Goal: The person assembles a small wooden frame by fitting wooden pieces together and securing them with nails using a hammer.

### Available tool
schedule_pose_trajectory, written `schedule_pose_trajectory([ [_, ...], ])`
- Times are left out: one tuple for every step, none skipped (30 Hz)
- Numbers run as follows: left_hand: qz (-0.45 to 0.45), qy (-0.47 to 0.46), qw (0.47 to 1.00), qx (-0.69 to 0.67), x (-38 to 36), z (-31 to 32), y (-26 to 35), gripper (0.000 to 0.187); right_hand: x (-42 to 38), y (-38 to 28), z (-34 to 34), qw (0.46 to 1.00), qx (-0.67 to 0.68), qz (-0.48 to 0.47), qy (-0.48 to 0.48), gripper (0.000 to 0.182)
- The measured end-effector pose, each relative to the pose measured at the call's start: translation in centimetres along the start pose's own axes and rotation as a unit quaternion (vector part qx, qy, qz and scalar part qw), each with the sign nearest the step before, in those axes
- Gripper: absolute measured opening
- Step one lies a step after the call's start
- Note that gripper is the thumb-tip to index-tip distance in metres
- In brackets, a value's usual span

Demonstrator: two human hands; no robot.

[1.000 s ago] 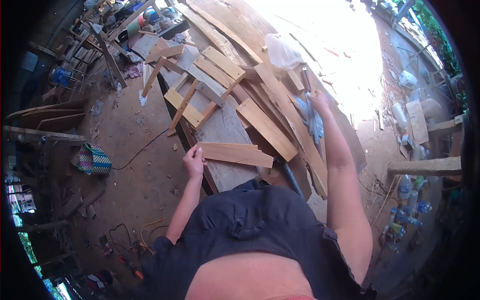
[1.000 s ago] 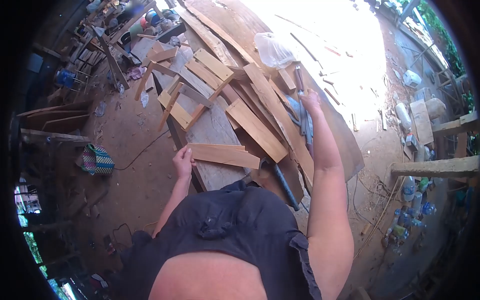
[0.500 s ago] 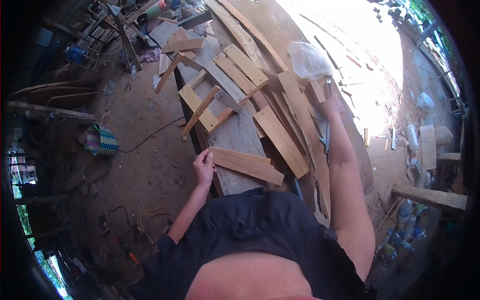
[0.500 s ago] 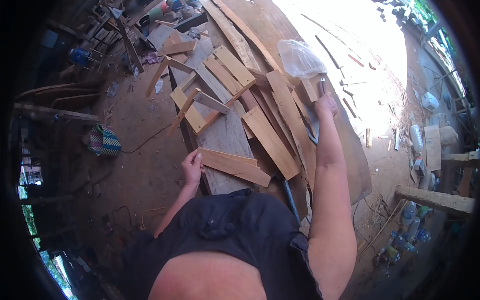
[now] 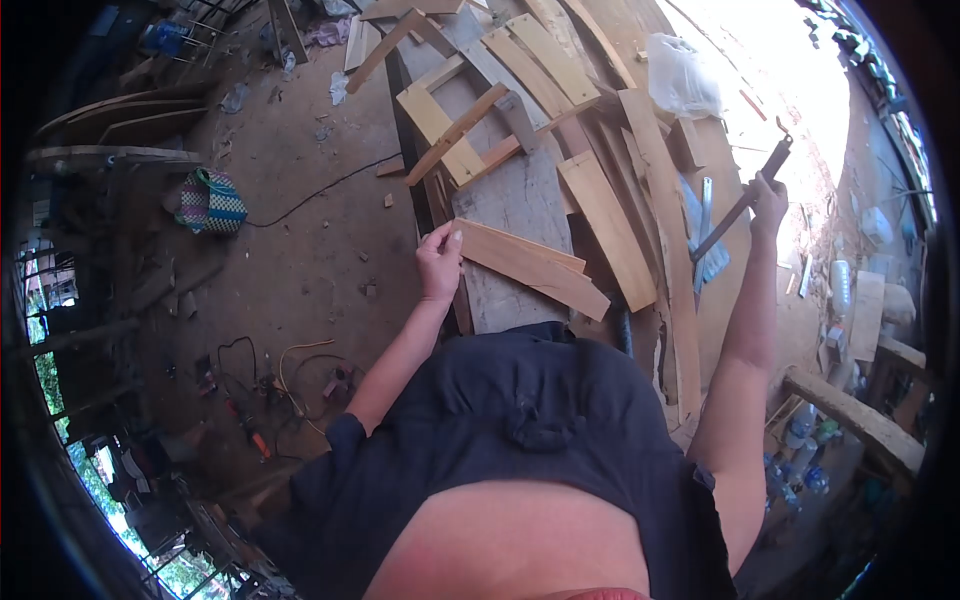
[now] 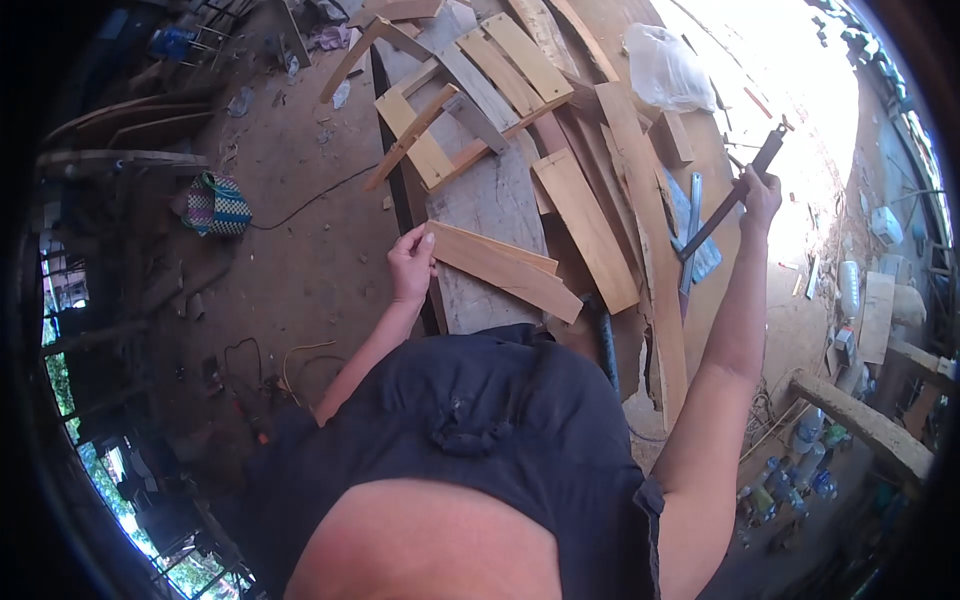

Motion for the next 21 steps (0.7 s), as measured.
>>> schedule_pose_trajectory([
  [-0.005,0.006,1.0,-0.001,0.1,-0.1,-0.4,0.021,-0.9,-1.7,-0.9,0.999,0.026,-0.02,-0.004,0.019],
  [-0.005,0.008,1.0,-0.001,0.1,-0.1,-0.5,0.021,-1.5,-3.3,-2.0,0.998,0.046,-0.045,-0.004,0.018],
  [-0.004,0.008,1.0,-0.002,0.1,-0.1,-0.6,0.022,-2.4,-5.0,-2.8,0.996,0.056,-0.066,-0.004,0.017],
  [-0.003,0.007,1.0,-0.004,0.1,-0.1,-0.6,0.024,-2.9,-6.1,-4.0,0.994,0.07,-0.078,-0.001,0.017],
  [-0.004,0.004,1.0,-0.007,0.1,-0.1,-0.6,0.024,-4.6,-8.1,-4.3,0.993,0.074,-0.089,-0.009,0.017],
  [-0.005,0.001,1.0,-0.008,0.2,-0.2,-0.7,0.024,-6.6,-10.0,-4.4,0.992,0.077,-0.099,-0.016,0.017],
  [-0.008,0.002,1.0,-0.013,0.3,-0.2,-0.9,0.023,-7.9,-10.7,-4.7,0.992,0.075,-0.101,-0.013,0.017],
  [-0.011,0.001,1.0,-0.019,0.3,-0.1,-1.0,0.021,-9.0,-11.6,-4.7,0.989,0.078,-0.117,-0.054,0.016],
  [-0.013,-0.005,1.0,-0.023,0.3,0.0,-0.8,0.021,-10.4,-12.4,-4.7,0.983,0.08,-0.134,-0.094,0.016],
  [-0.024,-0.006,0.999,-0.022,0.3,0.0,-0.4,0.023,-11.9,-12.9,-4.9,0.984,0.075,-0.136,-0.089,0.016],
  [-0.035,-0.007,0.999,-0.019,0.2,-0.1,-0.2,0.025,-13.7,-13.3,-4.2,0.982,0.085,-0.119,-0.12,0.015],
  [-0.036,-0.011,0.999,-0.021,0.2,0.0,-0.2,0.025,-15.7,-13.7,-3.3,0.978,0.096,-0.102,-0.152,0.015],
  [-0.039,-0.014,0.999,-0.03,0.2,-0.1,-0.3,0.023,-18.0,-14.6,-2.5,0.986,0.027,-0.092,-0.138,0.016],
  [-0.043,-0.017,0.998,-0.038,0.3,-0.2,-0.3,0.021,-19.6,-14.9,-1.9,0.981,0.031,-0.11,-0.157,0.018],
  [-0.043,-0.021,0.998,-0.039,0.3,-0.2,-0.2,0.021,-21.0,-14.6,-1.4,0.979,0.018,-0.094,-0.179,0.019],
  [-0.039,-0.025,0.999,-0.029,0.3,-0.2,-0.1,0.021,-22.1,-14.4,-1.1,0.977,0.005,-0.077,-0.199,0.019],
  [-0.034,-0.03,0.999,-0.019,0.3,-0.2,0.0,0.021,-23.3,-14.4,-0.6,0.974,-0.026,-0.067,-0.214,0.02],
  [-0.033,-0.034,0.999,-0.021,0.4,-0.2,0.0,0.021,-24.3,-14.2,-0.3,0.971,-0.02,-0.058,-0.231,0.018],
  [-0.032,-0.036,0.999,-0.019,0.4,-0.2,-0.1,0.021,-25.2,-14.2,0.0,0.971,-0.025,-0.048,-0.231,0.018],
  [-0.03,-0.036,0.999,-0.018,0.5,-0.2,-0.1,0.022,-25.9,-14.2,0.0,0.971,-0.03,-0.038,-0.233,0.018],
  [-0.027,-0.037,0.999,-0.019,0.5,-0.2,0.0,0.022,-26.4,-14.0,-0.3,0.97,-0.038,-0.048,-0.234,0.02],
])
Point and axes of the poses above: each hand's wrist, its own x-axis towards the middle knuckle, its own z-axis out of the palm, y = z × x, the point moved 6 cm from there along x, towards the middle knuckle, and after that the axes turned 5 degrees about z, right-handed, at the moved point
